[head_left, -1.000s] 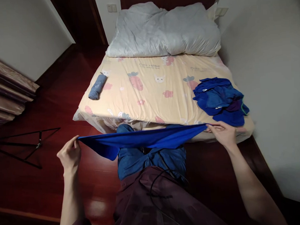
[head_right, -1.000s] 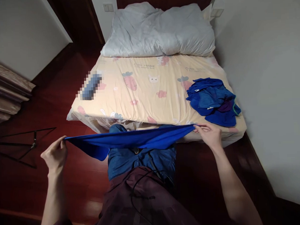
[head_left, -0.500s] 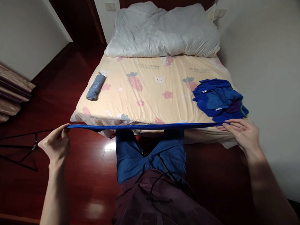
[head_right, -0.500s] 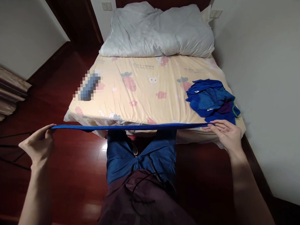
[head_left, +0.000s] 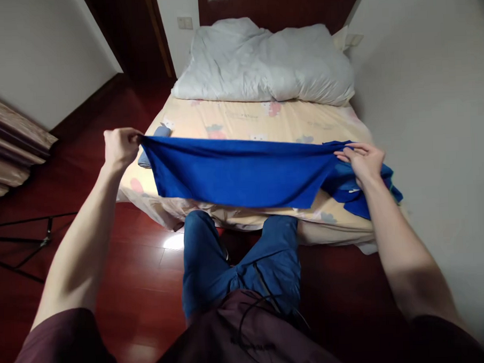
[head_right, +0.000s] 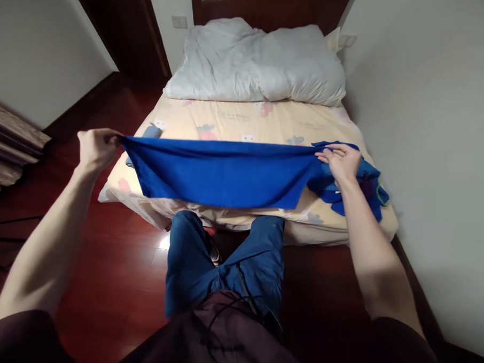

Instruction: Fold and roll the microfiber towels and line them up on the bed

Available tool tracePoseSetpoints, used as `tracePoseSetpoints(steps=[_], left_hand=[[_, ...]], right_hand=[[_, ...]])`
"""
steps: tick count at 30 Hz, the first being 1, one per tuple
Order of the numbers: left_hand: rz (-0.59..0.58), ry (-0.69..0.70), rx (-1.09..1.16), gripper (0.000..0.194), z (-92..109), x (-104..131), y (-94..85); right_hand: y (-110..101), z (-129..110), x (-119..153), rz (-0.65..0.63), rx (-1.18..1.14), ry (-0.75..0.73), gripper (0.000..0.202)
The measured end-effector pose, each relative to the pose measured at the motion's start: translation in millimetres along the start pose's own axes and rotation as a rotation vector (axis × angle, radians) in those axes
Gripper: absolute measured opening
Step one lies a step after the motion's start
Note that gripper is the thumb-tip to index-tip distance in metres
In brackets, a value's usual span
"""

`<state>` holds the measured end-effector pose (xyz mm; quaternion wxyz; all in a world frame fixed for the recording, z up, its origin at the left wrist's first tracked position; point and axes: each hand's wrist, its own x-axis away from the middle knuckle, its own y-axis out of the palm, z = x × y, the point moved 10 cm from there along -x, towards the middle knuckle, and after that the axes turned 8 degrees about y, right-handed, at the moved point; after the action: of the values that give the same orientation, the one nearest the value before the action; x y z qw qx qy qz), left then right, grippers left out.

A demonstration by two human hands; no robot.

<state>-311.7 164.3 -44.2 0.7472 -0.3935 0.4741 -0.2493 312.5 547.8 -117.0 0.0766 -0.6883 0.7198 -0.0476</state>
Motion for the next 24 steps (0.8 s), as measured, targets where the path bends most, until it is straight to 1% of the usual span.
tracePoseSetpoints(steps=[2,4,6,7,8,9,10,12,14,16,18,19,21,22,24], left_hand=[[0.147,0.009,-0.010,0.034,6.5,-19.1,-17.2],[0.252,0.013,-0.022,0.037,10.3,-25.9,-28.4],[0.321,0.006,-0.017,0.038,7.6,-20.6,-28.7],[0.345,0.000,-0.004,0.037,3.4,-13.9,-23.8],[0.358,-0.006,0.014,0.035,-2.2,-5.0,-15.1],[0.354,-0.008,0.034,0.034,-8.6,5.3,-2.3],[0.330,-0.008,0.052,0.032,-15.6,16.6,14.4],[0.222,-0.013,0.087,0.031,-30.4,41.2,57.6],[0.055,-0.036,0.116,0.030,-44.6,67.9,107.3],[-0.133,-0.073,0.136,0.030,-56.7,95.9,155.2],[-0.301,-0.107,0.148,0.031,-65.5,122.2,194.0],[-0.359,-0.126,0.153,0.031,-69.4,133.5,208.0],[-0.410,-0.170,0.165,0.034,-77.2,150.3,224.9],[-0.407,-0.196,0.171,0.036,-81.3,155.9,228.4],[-0.373,-0.249,0.188,0.040,-88.7,163.0,228.9]], right_hand=[[1.1,-13.1,-14.3,0.083,-0.072,-0.059,0.009],[-3.0,-20.5,-21.2,0.154,-0.125,-0.132,0.009],[-7.5,-16.1,-21.2,0.197,-0.160,-0.193,0.011],[-8.5,-7.7,-19.3,0.207,-0.171,-0.205,0.009],[-8.3,5.1,-16.8,0.213,-0.175,-0.199,0.007],[-6.5,22.0,-13.8,0.209,-0.174,-0.174,0.009],[-3.0,42.2,-10.5,0.196,-0.173,-0.134,0.016],[6.3,89.6,-2.4,0.164,-0.178,-0.022,0.028],[16.0,139.3,7.6,0.141,-0.187,0.105,0.034],[25.4,184.5,18.4,0.118,-0.153,0.224,0.036],[33.8,221.3,28.2,0.080,-0.091,0.316,0.033],[37.2,235.7,32.4,0.057,-0.066,0.346,0.032],[40.1,256.3,39.0,0.028,-0.035,0.377,0.031],[39.5,262.5,41.2,0.024,-0.028,0.377,0.030],[35.9,268.8,43.9,0.022,-0.016,0.367,0.030]])
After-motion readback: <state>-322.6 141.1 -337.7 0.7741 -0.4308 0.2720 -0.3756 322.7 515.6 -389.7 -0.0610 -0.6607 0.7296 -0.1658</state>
